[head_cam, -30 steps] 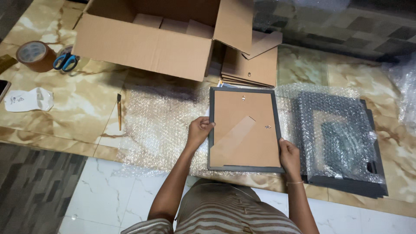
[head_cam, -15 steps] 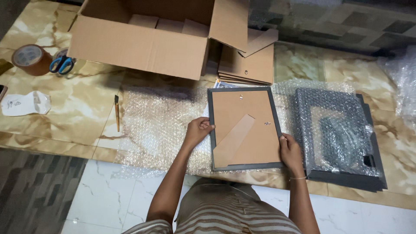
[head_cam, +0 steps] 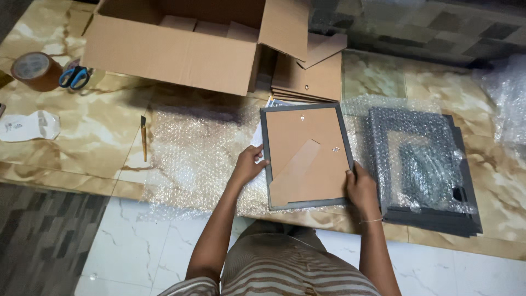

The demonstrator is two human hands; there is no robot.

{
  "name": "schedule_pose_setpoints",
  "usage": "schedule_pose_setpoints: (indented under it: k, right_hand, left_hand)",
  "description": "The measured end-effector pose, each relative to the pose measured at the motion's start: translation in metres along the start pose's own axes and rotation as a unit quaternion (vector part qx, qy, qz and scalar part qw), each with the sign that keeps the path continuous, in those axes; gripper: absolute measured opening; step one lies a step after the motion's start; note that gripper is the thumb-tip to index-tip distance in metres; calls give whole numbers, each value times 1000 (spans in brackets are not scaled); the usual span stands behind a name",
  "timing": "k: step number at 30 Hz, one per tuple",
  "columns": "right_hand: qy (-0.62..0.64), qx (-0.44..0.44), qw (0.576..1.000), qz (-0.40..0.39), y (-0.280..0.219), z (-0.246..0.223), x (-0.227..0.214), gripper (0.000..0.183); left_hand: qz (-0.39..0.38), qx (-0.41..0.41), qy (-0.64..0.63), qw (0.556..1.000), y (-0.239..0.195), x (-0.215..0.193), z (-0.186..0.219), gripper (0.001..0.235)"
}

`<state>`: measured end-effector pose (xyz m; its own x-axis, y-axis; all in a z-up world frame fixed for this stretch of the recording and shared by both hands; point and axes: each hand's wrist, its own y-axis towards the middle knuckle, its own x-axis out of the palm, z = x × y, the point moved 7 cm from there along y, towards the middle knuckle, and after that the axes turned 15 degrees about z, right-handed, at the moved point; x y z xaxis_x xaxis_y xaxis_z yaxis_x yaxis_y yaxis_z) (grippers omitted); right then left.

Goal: The person places an image into a picture frame, attaches the frame backing, and wraps the frame in bubble wrap before placing it into a cardboard box.

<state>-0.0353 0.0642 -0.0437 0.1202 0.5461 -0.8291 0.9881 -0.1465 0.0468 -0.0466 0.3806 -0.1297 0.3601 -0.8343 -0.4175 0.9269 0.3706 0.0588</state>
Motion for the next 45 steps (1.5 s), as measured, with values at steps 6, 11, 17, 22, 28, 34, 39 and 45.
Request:
schedule_pose_setpoints:
  k: [6,11,17,22,28,34,39,45]
  right_hand:
    - [-58,-50,997,25,-8,2,14,54]
    - [-65,-88,994,14,-17,-24,-1,61]
    - [-32,-145,986,72,-19,-32,1,47]
    - [-51,-120,990,62,-4,-2,11,49]
    - [-103,-105,988,47,-12,-12,14,57]
    - [-98,-104,989,35,-24,-47,10,56]
    - [-38,-112,993,20,-30,-61,18,53]
    - [117,-190,975,-2,-46,-90,19,44]
  left_hand:
    - [23,10,19,1000,-20,-20,34,52]
    - [166,32,185,968,-52,-90,41,30]
    - [413,-94,398,814,-120,-233,-34,52]
    - [402,-305,191,842,-149,-265,-104,70]
    - [383,-293,74,873,-152,-267,-111,47]
    - [319,-158,-97,929,-127,-232,-34,17]
    - [228,-22,-165,959,-102,-193,53,11]
    - [53,60,-226,971,-86,-107,109,8]
